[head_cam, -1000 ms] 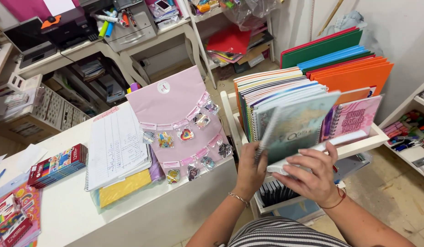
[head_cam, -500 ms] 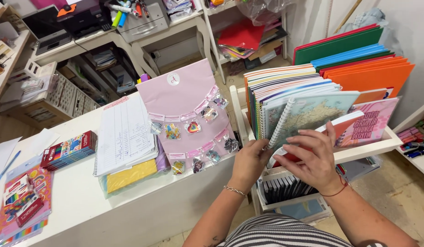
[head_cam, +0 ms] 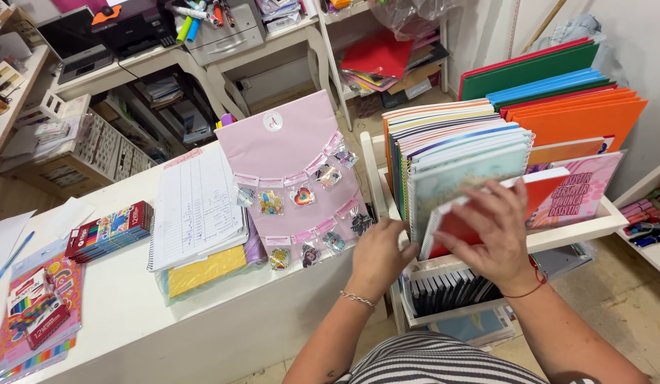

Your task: The person organizes stationery items in a store, moving notebooks and sticker packs from a counter to a display rack. They then pick up boxes of colored pencils and markers, walk to a shelf, and arrange them among other supplies.

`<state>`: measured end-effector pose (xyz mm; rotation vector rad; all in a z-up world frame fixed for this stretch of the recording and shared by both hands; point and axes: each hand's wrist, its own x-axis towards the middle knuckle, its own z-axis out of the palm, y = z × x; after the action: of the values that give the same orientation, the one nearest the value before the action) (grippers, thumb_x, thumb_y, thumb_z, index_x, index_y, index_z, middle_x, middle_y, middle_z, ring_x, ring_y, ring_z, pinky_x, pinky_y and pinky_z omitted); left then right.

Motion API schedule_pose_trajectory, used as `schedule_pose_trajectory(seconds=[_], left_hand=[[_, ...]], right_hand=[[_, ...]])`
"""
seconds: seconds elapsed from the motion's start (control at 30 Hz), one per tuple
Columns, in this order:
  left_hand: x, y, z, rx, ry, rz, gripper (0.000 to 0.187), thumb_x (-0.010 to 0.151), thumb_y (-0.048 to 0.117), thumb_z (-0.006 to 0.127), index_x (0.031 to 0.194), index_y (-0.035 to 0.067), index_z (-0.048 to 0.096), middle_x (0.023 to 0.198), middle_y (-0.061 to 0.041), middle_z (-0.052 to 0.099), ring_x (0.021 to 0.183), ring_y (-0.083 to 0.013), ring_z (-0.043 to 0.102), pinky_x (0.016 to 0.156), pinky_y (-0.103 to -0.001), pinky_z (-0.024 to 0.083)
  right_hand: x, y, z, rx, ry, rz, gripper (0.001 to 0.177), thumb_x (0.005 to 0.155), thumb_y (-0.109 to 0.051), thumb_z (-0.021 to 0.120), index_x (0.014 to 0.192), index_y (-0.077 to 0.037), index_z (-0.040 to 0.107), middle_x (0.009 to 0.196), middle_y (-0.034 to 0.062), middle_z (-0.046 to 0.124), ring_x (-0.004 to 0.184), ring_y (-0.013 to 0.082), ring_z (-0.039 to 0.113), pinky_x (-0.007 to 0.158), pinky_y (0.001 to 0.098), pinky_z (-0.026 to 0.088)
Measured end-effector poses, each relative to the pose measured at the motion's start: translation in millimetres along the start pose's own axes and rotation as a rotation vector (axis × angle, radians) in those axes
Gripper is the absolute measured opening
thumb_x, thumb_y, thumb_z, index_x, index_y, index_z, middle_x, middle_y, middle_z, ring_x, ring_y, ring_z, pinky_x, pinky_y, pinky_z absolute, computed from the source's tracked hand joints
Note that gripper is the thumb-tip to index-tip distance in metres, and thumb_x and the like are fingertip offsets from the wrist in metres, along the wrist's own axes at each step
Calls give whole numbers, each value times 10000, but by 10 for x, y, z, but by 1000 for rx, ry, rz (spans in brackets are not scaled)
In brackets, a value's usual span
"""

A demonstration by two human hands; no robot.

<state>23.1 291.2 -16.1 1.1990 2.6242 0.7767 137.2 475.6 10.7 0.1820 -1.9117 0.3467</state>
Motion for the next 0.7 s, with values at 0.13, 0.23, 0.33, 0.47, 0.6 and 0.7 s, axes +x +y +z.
schedule_pose_trajectory(seconds=[0.13, 0.23, 0.33, 0.47, 0.6, 0.7], left_hand=[[-167, 202, -202, -189, 154, 29, 409, 924, 298, 641, 1306, 156, 608, 1110, -98, 716, 1029, -305, 718, 831, -490, 590], [-245, 412, -165, -316, 334, 125, 473, 1046, 231, 468, 1473, 29, 439, 1381, -200, 598, 1258, -362, 597, 1043, -501, 490], [-315, 558, -77, -540, 246, 96, 767, 1049, 452, 371, 1592, -33, 131, 1680, -237, 202, 1562, -347, 208, 1255, -456, 190], [-340, 627, 77, -637, 95, 53, 908, 1011, 438, 458, 1594, 1, -84, 1710, -230, -30, 1592, -345, 31, 1271, -474, 98], [-299, 558, 273, -604, 247, 174, 918, 1014, 367, 556, 1597, -3, -49, 1710, -244, 4, 1598, -380, 53, 1283, -497, 129], [-319, 543, 222, -612, 214, 145, 907, 1021, 405, 529, 1609, 65, -71, 1724, -200, 1, 1601, -354, 72, 1275, -494, 158]], right_hand=[[-48, 110, -113, -91, -13, 63, 616, 827, -384, 855, 1359, -137, 666, 1500, 196, 535, 1406, 496, 413, 1254, 668, 167], [-26, 187, -227, -268, -33, 167, 844, 981, -454, 754, 1642, -187, 302, 1699, 180, 217, 1569, 444, 226, 1292, 707, 211], [-30, 160, -231, -95, -51, 558, 936, 940, -341, 733, 1610, 15, 187, 1679, 266, 167, 1583, 422, 155, 1301, 580, 190], [-57, 35, -144, 352, -6, 906, 903, 929, -231, 663, 1592, -10, 92, 1647, 282, 253, 1516, 375, 308, 1226, 460, 324], [-11, -63, -113, 366, -34, 915, 884, 904, -221, 678, 1597, -45, 158, 1620, 250, 324, 1473, 352, 370, 1187, 446, 369], [-56, -47, -128, 328, -68, 894, 912, 892, -243, 683, 1596, -14, 150, 1620, 263, 301, 1479, 359, 353, 1192, 447, 363]])
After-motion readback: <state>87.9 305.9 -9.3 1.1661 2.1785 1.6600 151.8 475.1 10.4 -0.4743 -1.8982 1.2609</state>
